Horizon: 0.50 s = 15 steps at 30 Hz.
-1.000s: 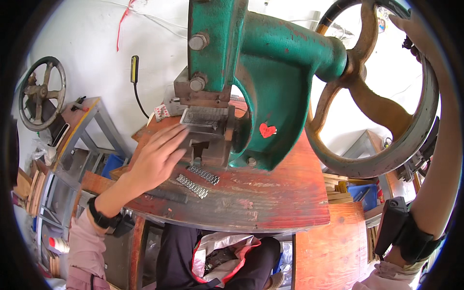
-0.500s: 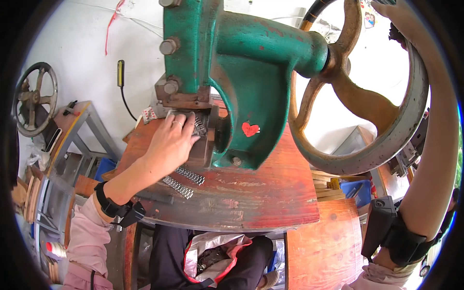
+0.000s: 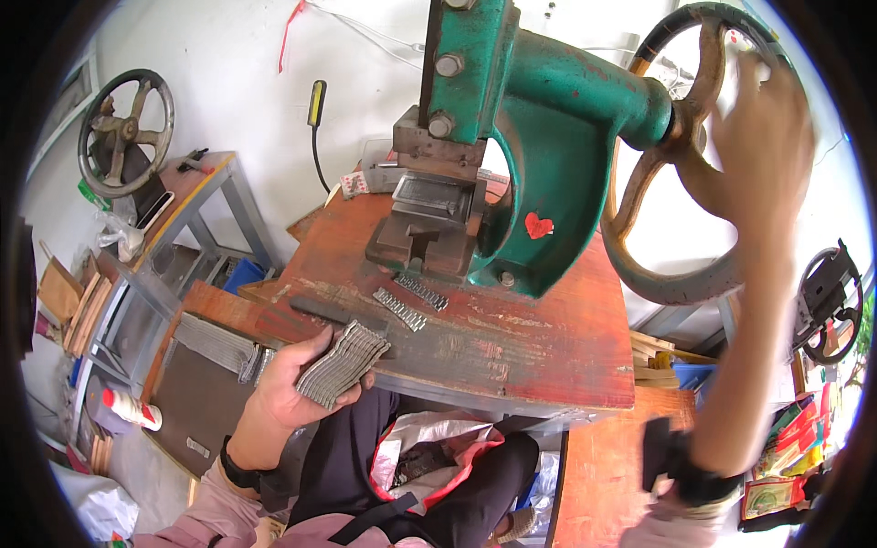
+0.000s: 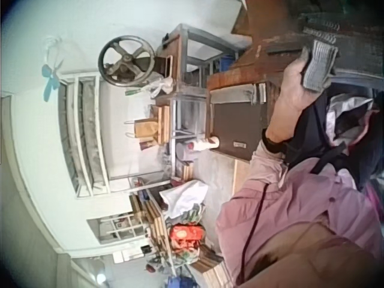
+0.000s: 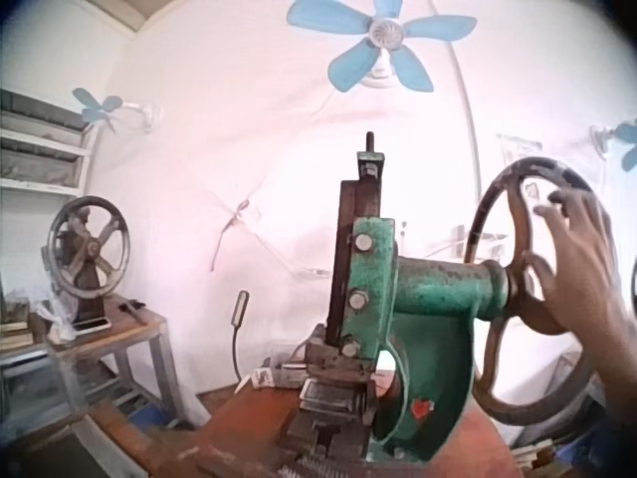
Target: Operator uses a manual industrial press machine to stamp or shape metal grid components.
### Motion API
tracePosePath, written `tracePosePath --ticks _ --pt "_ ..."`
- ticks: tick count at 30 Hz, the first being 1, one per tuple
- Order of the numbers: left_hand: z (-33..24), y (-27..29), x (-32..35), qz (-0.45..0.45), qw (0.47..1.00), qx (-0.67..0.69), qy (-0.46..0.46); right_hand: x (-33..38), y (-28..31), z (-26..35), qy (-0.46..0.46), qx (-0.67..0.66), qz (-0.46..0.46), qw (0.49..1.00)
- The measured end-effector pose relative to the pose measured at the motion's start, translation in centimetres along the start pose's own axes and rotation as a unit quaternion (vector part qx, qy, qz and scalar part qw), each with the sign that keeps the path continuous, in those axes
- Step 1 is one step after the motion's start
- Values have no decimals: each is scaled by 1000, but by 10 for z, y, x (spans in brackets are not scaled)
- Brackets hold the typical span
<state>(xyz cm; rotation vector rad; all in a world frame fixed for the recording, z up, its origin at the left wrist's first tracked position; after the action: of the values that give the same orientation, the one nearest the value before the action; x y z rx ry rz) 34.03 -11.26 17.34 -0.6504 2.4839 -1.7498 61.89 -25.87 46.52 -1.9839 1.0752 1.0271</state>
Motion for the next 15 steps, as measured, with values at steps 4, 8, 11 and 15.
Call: tracePosePath --ticks 4,8,11,15 --pt "14 10 11 38 999 -13 14 120 48 104 -116 -422 178 881" --pt "28 26 20 22 1000 -15 17 223 73 176 -213 -489 311 786" --pt "48 57 18 -24 997 -22 67 256 78 197 -198 -464 409 760" --pt "105 121 3 -46 983 35 173 259 81 197 -177 -483 392 763"
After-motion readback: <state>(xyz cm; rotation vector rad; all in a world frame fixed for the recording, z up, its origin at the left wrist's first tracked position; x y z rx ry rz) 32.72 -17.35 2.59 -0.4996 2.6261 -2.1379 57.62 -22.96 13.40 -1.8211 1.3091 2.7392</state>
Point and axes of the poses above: each hand's wrist, its own x-axis away from the middle knuckle, its own y-axis out of the back of the hand, z = x × y, the point moved 4 cm from there along -x, towards the middle knuckle, and after that the axes turned 4 degrees about -z, right-handed, at the moved point
